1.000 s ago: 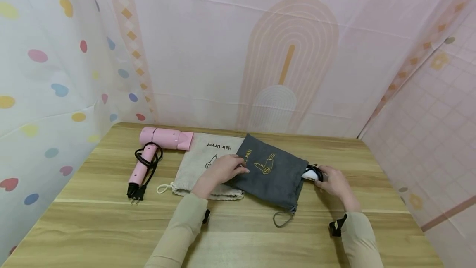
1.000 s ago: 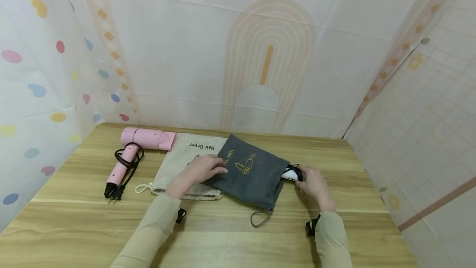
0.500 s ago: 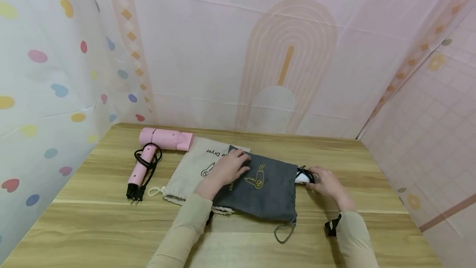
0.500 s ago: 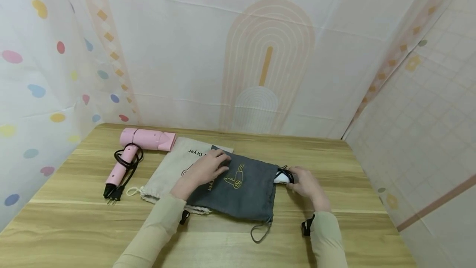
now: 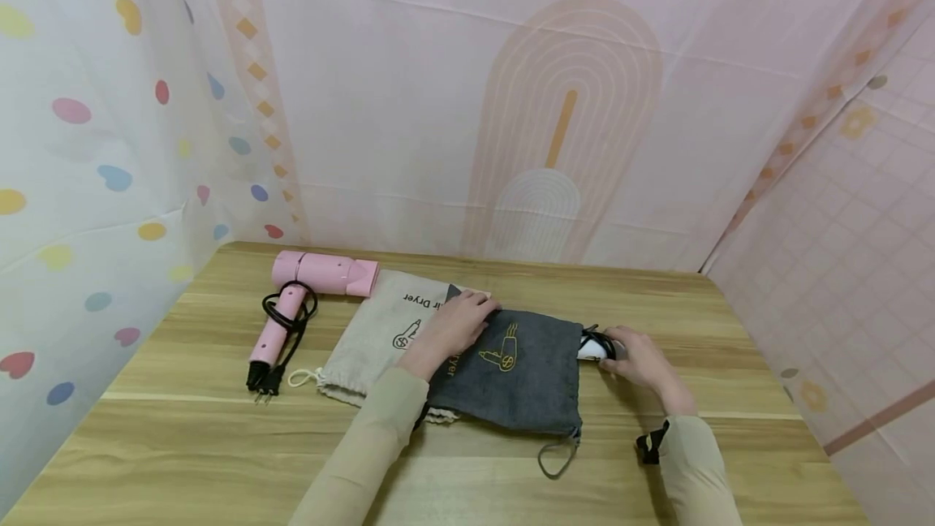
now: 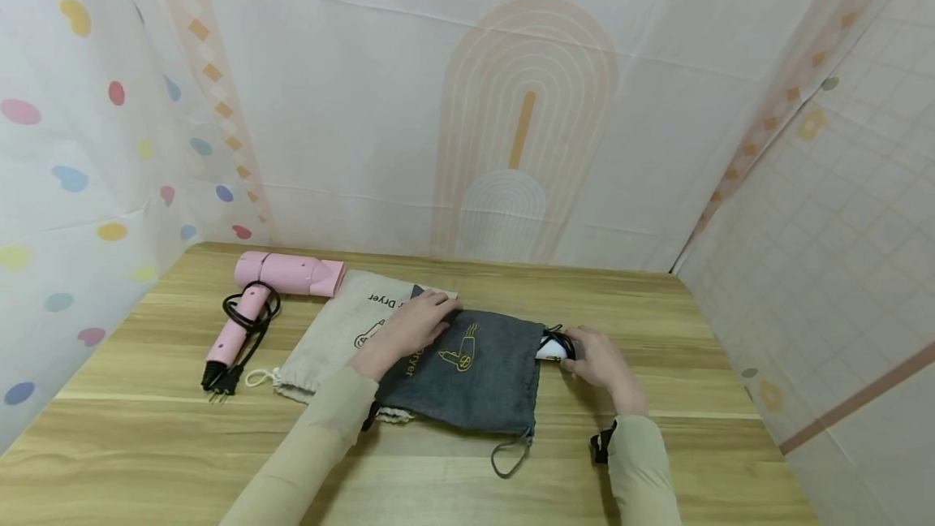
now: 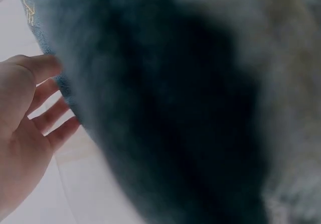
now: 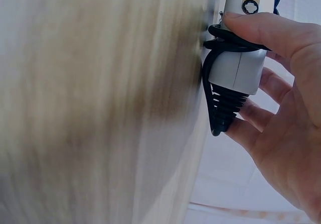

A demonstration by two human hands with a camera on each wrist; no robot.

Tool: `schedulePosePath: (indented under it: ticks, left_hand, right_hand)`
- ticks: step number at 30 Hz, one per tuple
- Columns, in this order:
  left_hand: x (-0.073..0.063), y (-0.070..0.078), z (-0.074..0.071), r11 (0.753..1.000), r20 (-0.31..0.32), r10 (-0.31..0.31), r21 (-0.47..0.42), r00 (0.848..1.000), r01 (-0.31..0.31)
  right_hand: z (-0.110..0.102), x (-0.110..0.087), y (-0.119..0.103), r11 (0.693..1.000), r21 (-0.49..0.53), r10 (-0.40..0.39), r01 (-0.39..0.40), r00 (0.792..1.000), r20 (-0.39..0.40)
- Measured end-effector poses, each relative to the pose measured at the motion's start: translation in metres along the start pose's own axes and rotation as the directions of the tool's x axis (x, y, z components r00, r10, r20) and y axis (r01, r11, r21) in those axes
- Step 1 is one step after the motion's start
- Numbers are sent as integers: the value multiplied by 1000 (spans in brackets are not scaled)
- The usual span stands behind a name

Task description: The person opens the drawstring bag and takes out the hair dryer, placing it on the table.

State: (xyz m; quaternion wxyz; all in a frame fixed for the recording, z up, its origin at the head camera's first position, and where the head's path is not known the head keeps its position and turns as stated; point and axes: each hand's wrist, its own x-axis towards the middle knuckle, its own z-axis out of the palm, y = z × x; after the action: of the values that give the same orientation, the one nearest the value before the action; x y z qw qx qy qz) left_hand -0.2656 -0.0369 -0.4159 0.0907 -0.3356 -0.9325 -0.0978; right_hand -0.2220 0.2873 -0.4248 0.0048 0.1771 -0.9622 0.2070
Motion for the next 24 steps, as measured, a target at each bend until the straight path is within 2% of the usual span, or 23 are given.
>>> schedulePosePath:
  ticks: [4,9,16,24]
  left_hand:
    - [2,0,0,999,-8,-9,38,1000,10]
    - [2,-2,2,999,-43,0,50,999,3]
    - [0,-3,1,999,-55,-10,50,998,13]
    - [-1,-5,2,995,-85,-21,91,996,29]
  right_hand:
    - [0,0,0,1000,0,-1,1,1000,-6]
    - [1,0,0,1000,-1,3,-3,1000,-10]
    - [1,0,-1,1000,-14,-6,5,1000,-22]
    - [1,-3,-1,1000,-20,14,-15,1000,-15]
